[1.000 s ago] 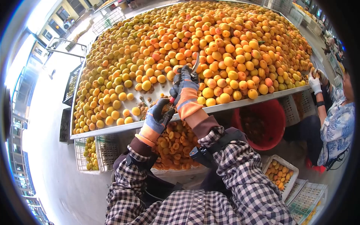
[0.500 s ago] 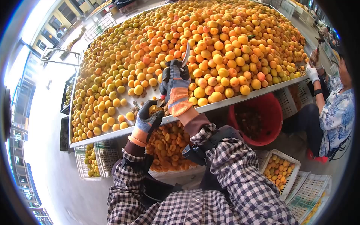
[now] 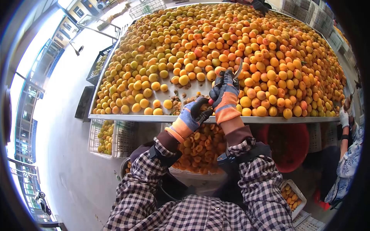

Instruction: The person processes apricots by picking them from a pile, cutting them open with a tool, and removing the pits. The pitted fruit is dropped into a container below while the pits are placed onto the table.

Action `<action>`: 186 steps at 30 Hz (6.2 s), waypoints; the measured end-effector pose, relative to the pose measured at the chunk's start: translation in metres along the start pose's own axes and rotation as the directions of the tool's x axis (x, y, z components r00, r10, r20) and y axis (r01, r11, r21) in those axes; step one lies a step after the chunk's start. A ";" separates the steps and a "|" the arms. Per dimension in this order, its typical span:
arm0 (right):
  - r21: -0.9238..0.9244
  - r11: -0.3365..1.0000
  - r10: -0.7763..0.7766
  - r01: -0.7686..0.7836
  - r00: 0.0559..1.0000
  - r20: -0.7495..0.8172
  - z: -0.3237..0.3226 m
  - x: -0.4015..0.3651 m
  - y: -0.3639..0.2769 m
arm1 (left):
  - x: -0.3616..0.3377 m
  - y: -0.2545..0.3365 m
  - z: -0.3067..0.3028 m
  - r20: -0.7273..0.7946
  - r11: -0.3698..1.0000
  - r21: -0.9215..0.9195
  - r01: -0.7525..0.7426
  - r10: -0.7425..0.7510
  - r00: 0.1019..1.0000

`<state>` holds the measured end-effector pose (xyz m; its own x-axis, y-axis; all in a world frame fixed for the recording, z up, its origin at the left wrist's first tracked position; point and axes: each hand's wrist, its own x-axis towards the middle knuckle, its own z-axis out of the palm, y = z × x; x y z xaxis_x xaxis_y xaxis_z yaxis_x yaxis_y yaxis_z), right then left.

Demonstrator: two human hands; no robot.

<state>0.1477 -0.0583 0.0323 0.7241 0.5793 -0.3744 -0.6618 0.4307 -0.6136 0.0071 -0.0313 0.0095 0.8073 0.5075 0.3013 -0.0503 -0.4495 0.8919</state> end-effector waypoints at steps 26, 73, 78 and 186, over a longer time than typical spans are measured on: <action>0.349 0.879 0.243 -0.325 0.935 0.258 -0.026 0.026 0.024 | 0.002 -0.027 -0.024 0.004 0.943 0.332 -0.019 0.019 1.000; -0.506 0.856 0.166 0.106 0.871 0.463 -0.017 -0.001 -0.019 | 0.092 -0.118 -0.192 -0.457 0.060 0.850 0.523 -0.408 0.790; -0.531 0.842 0.174 0.098 0.882 0.438 -0.012 -0.008 -0.023 | 0.097 -0.132 -0.191 -0.464 0.009 0.852 0.524 -0.452 0.762; -0.628 0.180 -0.097 0.757 0.649 0.755 -0.024 -0.023 0.033 | -0.006 -0.007 -0.052 -0.209 0.870 0.491 0.037 0.077 0.975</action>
<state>0.1135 -0.0741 0.0039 0.3875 0.8562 0.3417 0.5510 0.0821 -0.8305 -0.0276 0.0072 0.0190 0.6600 0.6140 0.4330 0.2746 -0.7335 0.6217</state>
